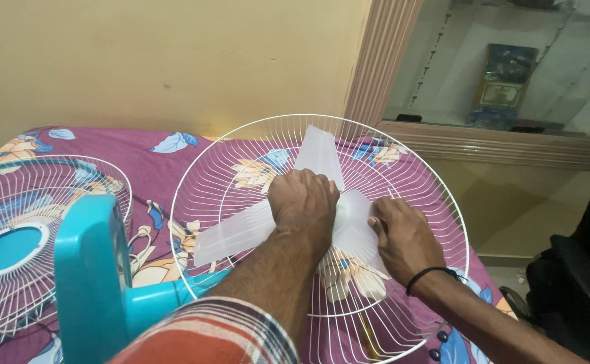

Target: The person assembles a small table fan by attaching the fan blades to the motor hub, securing them with a plastic cap, and then attaching the front wire cage. The person handles the fan blades, motor hub, plastic cap, and wire cage.

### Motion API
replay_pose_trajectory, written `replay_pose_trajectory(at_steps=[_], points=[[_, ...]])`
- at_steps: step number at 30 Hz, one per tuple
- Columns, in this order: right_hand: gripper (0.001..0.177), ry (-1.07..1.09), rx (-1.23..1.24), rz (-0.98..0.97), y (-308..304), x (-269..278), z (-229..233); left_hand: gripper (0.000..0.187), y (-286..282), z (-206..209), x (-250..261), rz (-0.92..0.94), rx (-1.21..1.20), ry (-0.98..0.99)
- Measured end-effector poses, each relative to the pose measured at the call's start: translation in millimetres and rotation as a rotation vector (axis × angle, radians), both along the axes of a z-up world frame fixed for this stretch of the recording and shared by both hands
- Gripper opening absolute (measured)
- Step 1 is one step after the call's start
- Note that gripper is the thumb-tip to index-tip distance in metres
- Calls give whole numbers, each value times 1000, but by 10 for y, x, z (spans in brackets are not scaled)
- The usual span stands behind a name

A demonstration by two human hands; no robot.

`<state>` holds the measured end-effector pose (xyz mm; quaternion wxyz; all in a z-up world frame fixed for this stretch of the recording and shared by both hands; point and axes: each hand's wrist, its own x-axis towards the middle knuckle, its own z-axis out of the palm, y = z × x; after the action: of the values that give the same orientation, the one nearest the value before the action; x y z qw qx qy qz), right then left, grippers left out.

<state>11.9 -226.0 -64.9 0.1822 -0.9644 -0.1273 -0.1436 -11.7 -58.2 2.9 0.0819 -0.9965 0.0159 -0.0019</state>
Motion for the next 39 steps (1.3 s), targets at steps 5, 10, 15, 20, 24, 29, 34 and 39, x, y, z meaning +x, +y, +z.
replay_pose_trajectory(at_steps=[5,10,15,20,24,29,34,39], points=[[21,14,9,50,2,-21,15,48,229,-238,100,-180,68,-374],[22,109,18,2,-4,-2,-5,58,502,-85,218,-309,56,-65],[22,89,7,13,-3,-41,-40,54,511,83,210,-495,252,-38],[22,94,-21,-3,-9,-81,-6,62,497,57,241,-530,266,-73],[22,89,0,0,0,-120,8,68,502,-23,313,-527,215,-93],[23,88,-6,-16,15,-118,57,70,507,-103,365,-519,166,-149],[22,63,-33,12,-7,-88,97,71,443,-222,339,-362,120,-124],[22,28,-25,28,9,-63,112,63,342,-271,267,-253,49,-191]])
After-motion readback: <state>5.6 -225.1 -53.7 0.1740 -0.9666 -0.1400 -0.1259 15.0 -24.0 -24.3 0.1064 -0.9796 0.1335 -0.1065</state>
